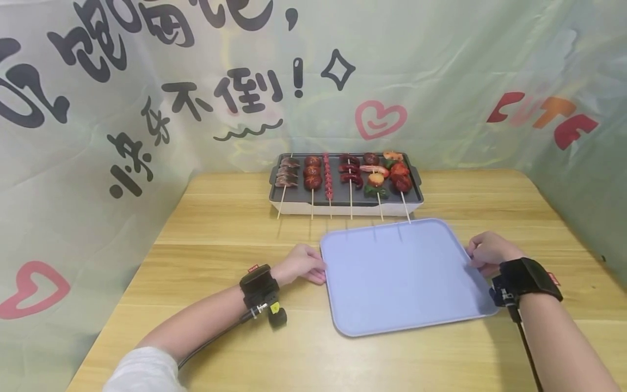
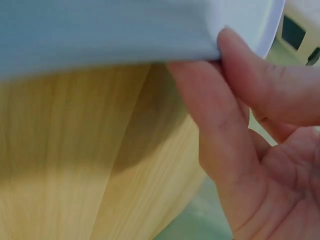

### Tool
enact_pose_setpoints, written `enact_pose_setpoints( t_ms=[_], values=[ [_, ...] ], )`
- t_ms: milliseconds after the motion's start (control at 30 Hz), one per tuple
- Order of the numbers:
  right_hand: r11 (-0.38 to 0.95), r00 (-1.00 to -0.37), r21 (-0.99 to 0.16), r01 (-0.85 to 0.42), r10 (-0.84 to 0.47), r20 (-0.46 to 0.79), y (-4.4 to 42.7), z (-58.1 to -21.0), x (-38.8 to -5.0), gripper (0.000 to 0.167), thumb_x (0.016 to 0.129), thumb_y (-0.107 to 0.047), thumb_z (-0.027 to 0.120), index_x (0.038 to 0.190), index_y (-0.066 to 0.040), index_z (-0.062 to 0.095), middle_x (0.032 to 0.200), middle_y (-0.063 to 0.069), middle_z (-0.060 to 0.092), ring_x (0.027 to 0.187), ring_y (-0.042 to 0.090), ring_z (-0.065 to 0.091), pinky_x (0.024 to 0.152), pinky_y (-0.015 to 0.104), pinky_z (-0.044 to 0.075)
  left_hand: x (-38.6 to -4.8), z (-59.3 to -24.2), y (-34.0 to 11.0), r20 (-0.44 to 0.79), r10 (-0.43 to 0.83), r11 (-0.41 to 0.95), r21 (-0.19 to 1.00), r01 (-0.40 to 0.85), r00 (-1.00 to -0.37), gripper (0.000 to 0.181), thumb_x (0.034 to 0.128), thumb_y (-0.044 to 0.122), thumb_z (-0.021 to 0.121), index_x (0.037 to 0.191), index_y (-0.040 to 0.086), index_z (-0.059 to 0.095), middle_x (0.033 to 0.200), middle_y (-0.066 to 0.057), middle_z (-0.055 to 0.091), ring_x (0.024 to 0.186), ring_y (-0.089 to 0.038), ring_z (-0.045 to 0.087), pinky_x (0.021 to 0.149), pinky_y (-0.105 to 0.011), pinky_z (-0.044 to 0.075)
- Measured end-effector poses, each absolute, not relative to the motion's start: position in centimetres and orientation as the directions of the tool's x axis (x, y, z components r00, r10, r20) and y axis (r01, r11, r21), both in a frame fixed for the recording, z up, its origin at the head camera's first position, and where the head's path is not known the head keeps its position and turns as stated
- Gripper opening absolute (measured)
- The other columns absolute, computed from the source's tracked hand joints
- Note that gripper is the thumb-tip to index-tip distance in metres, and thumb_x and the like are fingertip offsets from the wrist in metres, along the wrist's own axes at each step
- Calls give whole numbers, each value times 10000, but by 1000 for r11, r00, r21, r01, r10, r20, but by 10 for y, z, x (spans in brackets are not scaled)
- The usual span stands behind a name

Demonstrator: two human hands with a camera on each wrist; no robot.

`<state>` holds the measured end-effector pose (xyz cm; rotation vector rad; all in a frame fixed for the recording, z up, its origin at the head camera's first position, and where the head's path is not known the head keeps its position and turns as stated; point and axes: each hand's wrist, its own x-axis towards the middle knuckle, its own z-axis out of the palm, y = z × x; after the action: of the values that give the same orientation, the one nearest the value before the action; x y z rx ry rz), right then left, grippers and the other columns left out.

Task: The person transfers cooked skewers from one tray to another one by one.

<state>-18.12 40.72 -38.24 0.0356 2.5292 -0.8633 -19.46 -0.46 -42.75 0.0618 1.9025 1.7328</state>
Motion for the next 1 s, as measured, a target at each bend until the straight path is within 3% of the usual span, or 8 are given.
enact_pose_setpoints(
  t_ms=[333,1000],
  values=[
    [761,-866,-628,163,-194,-461,379,-383,-177,129,674,69,561,728,56,446,616,8,425,522,130,482,476,252,510,-208,-420,-39,-380,432,215,924,-316,-818,100,797,-86,586,859,-164,583,590,-123,609,500,-174,611,569,-310,589],
    [713,-872,-689,133,-247,-423,333,-385,-171,175,718,56,606,726,42,432,651,48,467,551,161,581,522,307,576,-229,-411,-80,-440,310,317,884,-344,-843,124,797,-62,600,897,-135,591,610,-118,589,494,-168,601,552,-292,587]
  ],
)
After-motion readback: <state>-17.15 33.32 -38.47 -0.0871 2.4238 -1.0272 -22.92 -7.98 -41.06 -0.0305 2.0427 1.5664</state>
